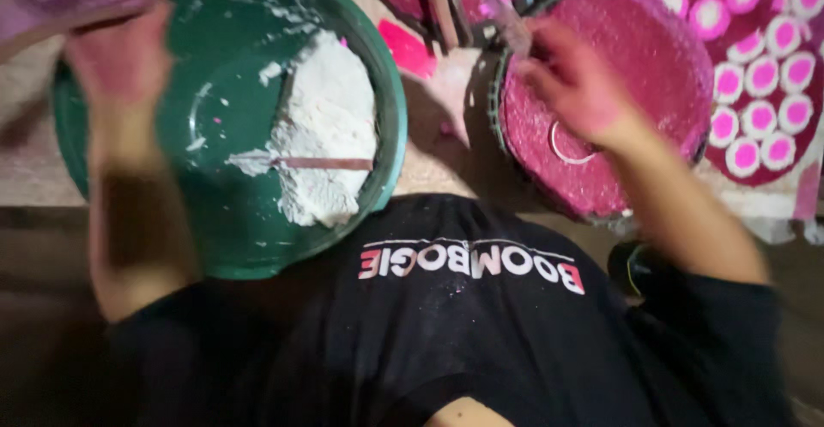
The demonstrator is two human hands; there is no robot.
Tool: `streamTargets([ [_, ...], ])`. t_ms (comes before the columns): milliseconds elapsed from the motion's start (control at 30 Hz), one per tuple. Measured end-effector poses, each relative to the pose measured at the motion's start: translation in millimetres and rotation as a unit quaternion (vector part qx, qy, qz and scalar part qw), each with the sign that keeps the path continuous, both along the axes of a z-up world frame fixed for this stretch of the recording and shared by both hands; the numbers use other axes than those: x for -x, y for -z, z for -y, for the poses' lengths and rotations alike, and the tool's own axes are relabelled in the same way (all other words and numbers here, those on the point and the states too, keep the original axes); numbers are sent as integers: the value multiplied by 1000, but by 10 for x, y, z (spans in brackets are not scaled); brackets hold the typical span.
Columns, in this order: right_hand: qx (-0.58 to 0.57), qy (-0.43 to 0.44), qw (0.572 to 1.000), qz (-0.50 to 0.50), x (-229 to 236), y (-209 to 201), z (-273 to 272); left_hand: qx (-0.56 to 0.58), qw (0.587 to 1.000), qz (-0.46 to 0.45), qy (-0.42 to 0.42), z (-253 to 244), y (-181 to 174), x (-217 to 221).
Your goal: The person scoops pink paste into a metal ring mold, presses it down with a wooden tool, and then applies a white paste center to form layered circular decorations. The finished pieces are placed on a tray.
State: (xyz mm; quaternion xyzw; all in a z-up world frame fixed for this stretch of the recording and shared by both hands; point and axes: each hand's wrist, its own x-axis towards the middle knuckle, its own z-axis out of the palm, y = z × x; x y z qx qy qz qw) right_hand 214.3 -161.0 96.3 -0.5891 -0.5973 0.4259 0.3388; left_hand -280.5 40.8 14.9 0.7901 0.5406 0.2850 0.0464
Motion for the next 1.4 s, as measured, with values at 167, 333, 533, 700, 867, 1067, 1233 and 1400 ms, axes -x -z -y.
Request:
streamTargets([
  [167,-16,110,980,167,557,1642,205,137,930,339,-36,732,-72,264],
  [333,-23,148,963,223,738,2195,236,115,896,429,-13,1036,-215,165],
  [533,28,164,950,263,857,2275,152,20,969,246,10,1100,-164,293],
  [700,0,178,943,282,878,2365,199,-65,990,89,89,1060,-87,383],
  [867,-65,238,968,36,757,1778,234,107,783,558,252,827,-237,-31],
  [1067,30,118,887,-445,1002,379,-1,347,625,421,559,266,-353,-690],
  [1233,-290,-111,949,-54,1641,-255,-481,444,362,699,427,403,62,-1123],
  [1400,-239,-163,957,14,1658,-541,-709,456,358,768,272,296,-26,-847],
])
